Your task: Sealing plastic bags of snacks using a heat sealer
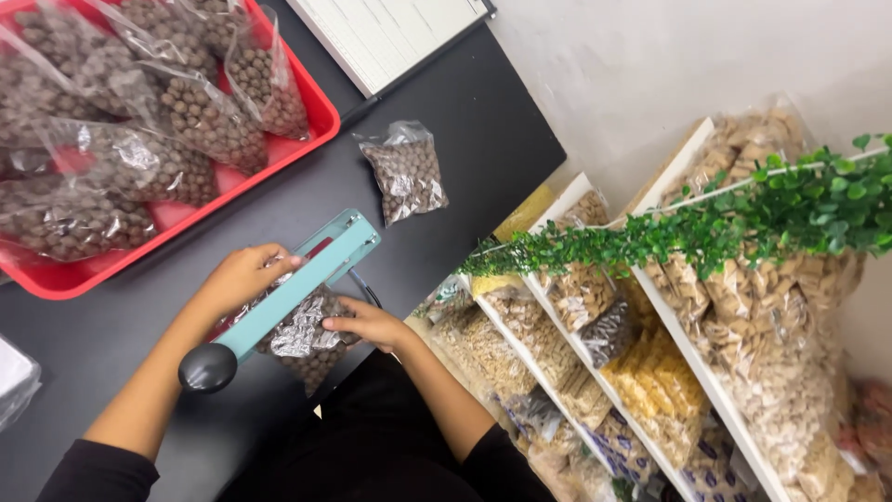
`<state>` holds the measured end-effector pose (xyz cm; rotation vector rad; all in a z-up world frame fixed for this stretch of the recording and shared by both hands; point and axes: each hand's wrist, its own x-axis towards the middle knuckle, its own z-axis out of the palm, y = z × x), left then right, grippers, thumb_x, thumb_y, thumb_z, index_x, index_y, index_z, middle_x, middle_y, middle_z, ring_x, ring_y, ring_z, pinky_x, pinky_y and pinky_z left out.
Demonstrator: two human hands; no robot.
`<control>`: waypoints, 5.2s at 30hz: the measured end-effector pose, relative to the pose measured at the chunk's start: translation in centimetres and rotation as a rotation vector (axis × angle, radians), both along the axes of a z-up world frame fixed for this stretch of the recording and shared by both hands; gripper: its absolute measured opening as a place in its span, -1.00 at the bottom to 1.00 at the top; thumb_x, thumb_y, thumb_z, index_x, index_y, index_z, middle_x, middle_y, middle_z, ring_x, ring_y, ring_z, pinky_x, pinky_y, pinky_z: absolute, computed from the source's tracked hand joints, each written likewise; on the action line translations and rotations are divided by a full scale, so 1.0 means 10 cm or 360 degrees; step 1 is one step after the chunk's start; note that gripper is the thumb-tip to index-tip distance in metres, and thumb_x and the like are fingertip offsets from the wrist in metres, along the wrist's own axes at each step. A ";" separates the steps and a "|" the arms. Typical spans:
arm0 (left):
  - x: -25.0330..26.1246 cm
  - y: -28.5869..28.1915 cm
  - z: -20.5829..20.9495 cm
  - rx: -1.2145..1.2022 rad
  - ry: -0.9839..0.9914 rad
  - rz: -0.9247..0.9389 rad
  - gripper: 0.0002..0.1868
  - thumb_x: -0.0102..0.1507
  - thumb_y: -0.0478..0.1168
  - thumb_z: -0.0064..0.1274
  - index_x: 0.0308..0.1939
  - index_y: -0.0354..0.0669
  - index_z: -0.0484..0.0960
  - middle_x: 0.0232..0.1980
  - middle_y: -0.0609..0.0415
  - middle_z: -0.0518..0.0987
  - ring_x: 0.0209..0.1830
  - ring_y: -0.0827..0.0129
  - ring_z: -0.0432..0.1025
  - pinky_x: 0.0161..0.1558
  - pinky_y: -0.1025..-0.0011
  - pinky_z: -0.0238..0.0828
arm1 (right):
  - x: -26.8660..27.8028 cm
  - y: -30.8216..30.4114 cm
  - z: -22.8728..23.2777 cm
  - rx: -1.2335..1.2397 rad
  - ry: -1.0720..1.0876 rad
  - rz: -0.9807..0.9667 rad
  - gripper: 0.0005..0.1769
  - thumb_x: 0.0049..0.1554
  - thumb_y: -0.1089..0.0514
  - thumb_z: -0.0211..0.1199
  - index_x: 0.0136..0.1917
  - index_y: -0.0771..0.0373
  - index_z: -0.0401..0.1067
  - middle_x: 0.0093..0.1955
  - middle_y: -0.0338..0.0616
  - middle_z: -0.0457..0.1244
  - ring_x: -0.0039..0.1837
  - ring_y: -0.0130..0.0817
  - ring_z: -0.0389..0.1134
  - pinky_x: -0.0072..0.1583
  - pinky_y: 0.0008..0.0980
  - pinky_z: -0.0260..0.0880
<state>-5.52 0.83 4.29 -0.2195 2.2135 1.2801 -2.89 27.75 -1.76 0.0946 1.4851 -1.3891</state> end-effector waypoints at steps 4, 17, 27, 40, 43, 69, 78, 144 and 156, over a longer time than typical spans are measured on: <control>-0.08 0.08 -0.11 0.0033 0.0032 -0.0010 -0.61 0.32 0.20 0.03 -0.03 0.08 0.74 -0.09 -0.17 0.75 0.13 -0.18 0.54 0.20 -0.04 0.41 | 0.02 -0.03 -0.05 0.0025 0.0016 0.0001 -0.08 0.13 -0.14 0.45 0.57 0.25 0.15 0.41 0.32 0.15 0.25 -0.02 0.31 0.00 -0.01 0.50; -0.15 0.10 -0.66 0.0188 0.0203 0.0152 -0.86 0.27 -0.05 0.16 -0.13 0.16 0.74 -0.35 0.10 0.75 -0.27 0.18 0.59 -0.11 0.18 0.48 | 0.05 0.10 -0.23 -0.0396 -0.0260 -0.0068 0.10 0.11 0.15 0.44 0.72 0.10 -0.15 0.60 0.31 -0.11 0.44 0.17 0.15 0.20 0.25 0.36; 0.59 -0.53 -0.37 0.0518 -0.0389 0.0374 -0.65 0.24 -0.19 0.25 0.07 -0.19 0.60 -0.43 -0.03 0.52 -0.49 0.30 0.40 -0.45 0.32 0.36 | -0.02 0.16 -0.23 -0.0387 -0.0475 -0.0003 0.12 0.00 0.08 0.47 0.68 -0.01 -0.07 0.43 0.05 0.15 0.33 0.03 0.29 0.08 0.03 0.54; 0.98 -0.53 -0.18 0.0064 -0.0112 0.0702 -0.68 0.27 -0.11 0.18 0.10 -0.02 0.65 -0.11 0.15 0.68 -0.14 0.41 0.47 0.01 0.42 0.30 | -0.04 0.17 -0.29 -0.0388 -0.0500 0.0002 0.03 0.03 0.16 0.46 0.63 0.11 -0.02 0.41 0.13 0.16 0.30 0.08 0.32 0.10 0.08 0.54; 1.02 -0.49 -0.16 0.0031 -0.0314 0.0655 -0.62 0.19 0.04 0.23 0.01 0.00 0.73 -0.14 0.15 0.66 -0.13 0.40 0.44 -0.03 0.44 0.25 | -0.04 0.17 -0.30 -0.0429 -0.0481 0.0021 0.05 0.02 0.14 0.47 0.63 0.10 -0.04 0.47 0.17 0.08 0.35 0.16 0.26 0.10 0.08 0.54; 0.85 0.23 -0.01 -0.0254 0.1430 -0.0429 -0.42 0.37 0.05 -0.06 0.42 -0.10 0.43 0.59 -0.04 0.25 0.59 0.13 0.06 0.54 -0.01 -0.11 | 0.11 0.16 -0.49 -0.0619 -0.0465 -0.0189 -0.21 0.43 -0.18 0.12 0.70 0.08 -0.15 0.59 0.46 -0.17 0.39 0.46 0.18 0.15 0.57 0.27; 0.67 0.27 -0.17 -0.0260 0.0877 -0.0561 -0.18 0.32 0.20 0.01 0.59 0.07 0.14 0.69 0.05 -0.04 0.59 0.15 0.01 0.58 0.04 -0.20 | 0.08 0.13 -0.49 -0.0526 -0.0456 -0.0235 -0.20 0.43 -0.25 0.14 0.70 0.07 -0.12 0.59 0.50 -0.20 0.36 0.48 0.20 0.09 0.54 0.33; 1.79 0.60 0.02 -0.0253 -0.0272 0.1169 -0.53 0.39 0.18 -0.15 -0.09 0.05 0.80 -0.30 0.11 0.81 -0.32 0.23 0.66 0.03 0.34 0.42 | 0.00 0.11 -0.32 -0.0291 -0.0464 -0.0228 -0.24 0.19 -0.11 0.31 0.56 0.06 0.17 0.27 0.04 0.26 0.20 -0.07 0.38 -0.10 -0.19 0.64; 1.69 0.71 -0.27 -0.0341 0.0078 0.1526 -0.54 0.37 0.00 0.15 -0.42 -0.35 0.69 -0.45 -0.28 0.66 -0.21 -0.26 0.59 -0.15 -0.07 0.48 | 0.10 0.24 -0.81 -0.0392 -0.0297 -0.0227 -0.33 0.37 -0.10 0.24 0.64 -0.04 0.10 0.40 0.34 0.15 0.24 0.15 0.41 0.09 0.23 0.50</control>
